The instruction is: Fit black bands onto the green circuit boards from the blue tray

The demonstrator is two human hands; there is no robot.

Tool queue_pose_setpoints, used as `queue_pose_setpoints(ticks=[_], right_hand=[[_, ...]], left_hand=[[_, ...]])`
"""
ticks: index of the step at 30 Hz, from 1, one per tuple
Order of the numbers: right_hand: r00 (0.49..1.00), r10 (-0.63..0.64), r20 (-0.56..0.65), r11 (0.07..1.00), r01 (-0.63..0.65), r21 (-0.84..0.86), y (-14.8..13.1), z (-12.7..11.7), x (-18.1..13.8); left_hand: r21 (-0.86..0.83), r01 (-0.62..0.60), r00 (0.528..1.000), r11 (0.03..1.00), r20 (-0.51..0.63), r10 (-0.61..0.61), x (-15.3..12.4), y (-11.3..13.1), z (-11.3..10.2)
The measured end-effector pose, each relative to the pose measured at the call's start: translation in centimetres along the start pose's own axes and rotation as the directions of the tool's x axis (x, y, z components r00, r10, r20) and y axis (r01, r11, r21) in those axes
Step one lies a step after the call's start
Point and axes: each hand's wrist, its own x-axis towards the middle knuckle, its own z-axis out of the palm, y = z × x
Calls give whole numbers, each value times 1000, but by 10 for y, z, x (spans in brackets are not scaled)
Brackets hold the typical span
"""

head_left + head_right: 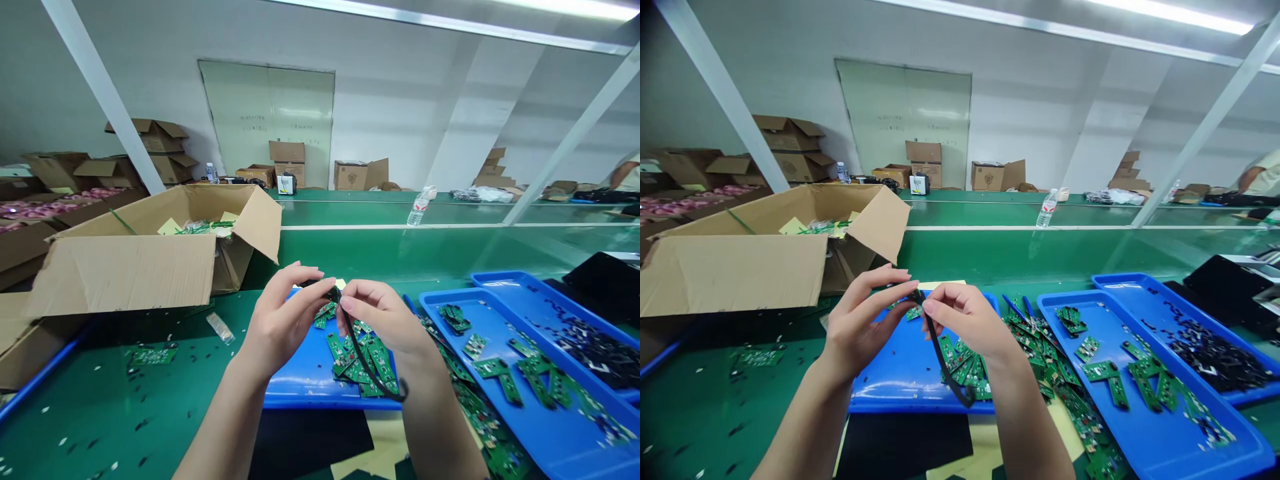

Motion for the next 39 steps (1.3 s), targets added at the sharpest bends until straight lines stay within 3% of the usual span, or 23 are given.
queue_pose_setpoints(ticks=[7, 11, 14, 17, 19, 21, 24, 28, 33, 36, 39], right_hand=[[997, 9, 76, 978, -24, 208, 14, 2, 8], [988, 40, 147, 961, -78, 265, 15, 3, 10], [994, 11, 112, 978, -34, 204, 14, 5, 9], [997, -72, -42, 997, 70, -45, 15, 7, 8], [971, -160, -178, 955, 107, -275, 18, 6, 9], [932, -237, -274, 914, 118, -388, 20, 1, 11], [888, -297, -351, 935, 194, -298, 19, -12, 14], [874, -340, -347, 938, 291, -187, 14, -18, 9], [929, -277, -245, 955, 238, -177, 16, 1, 7], [942, -231, -241, 965, 191, -181, 16, -3, 12], [946, -180, -270, 953, 100, -285, 13, -35, 12]], left_hand=[[-177, 96, 995, 979, 16, -95, 3, -1, -1], [-330, 152, 986, 932, 123, -117, 4, -4, -4], [-377, 237, 963, 895, 212, -165, 4, -4, -6], [-384, 314, 937, 868, 272, -218, 4, 0, -6], [-408, 392, 911, 825, 294, -288, 5, 2, -5], [-454, 494, 868, 741, 298, -397, 6, 4, -4], [-526, 627, 775, 575, 350, -526, 7, 3, -3], [-558, 715, 694, 420, 497, -521, 10, 4, 2], [-541, 772, 626, 333, 558, -544, 10, 11, 15], [-509, 805, 587, 306, 606, -537, 6, 10, 24], [-382, 821, 567, 424, 631, -530, -2, -5, 33]])
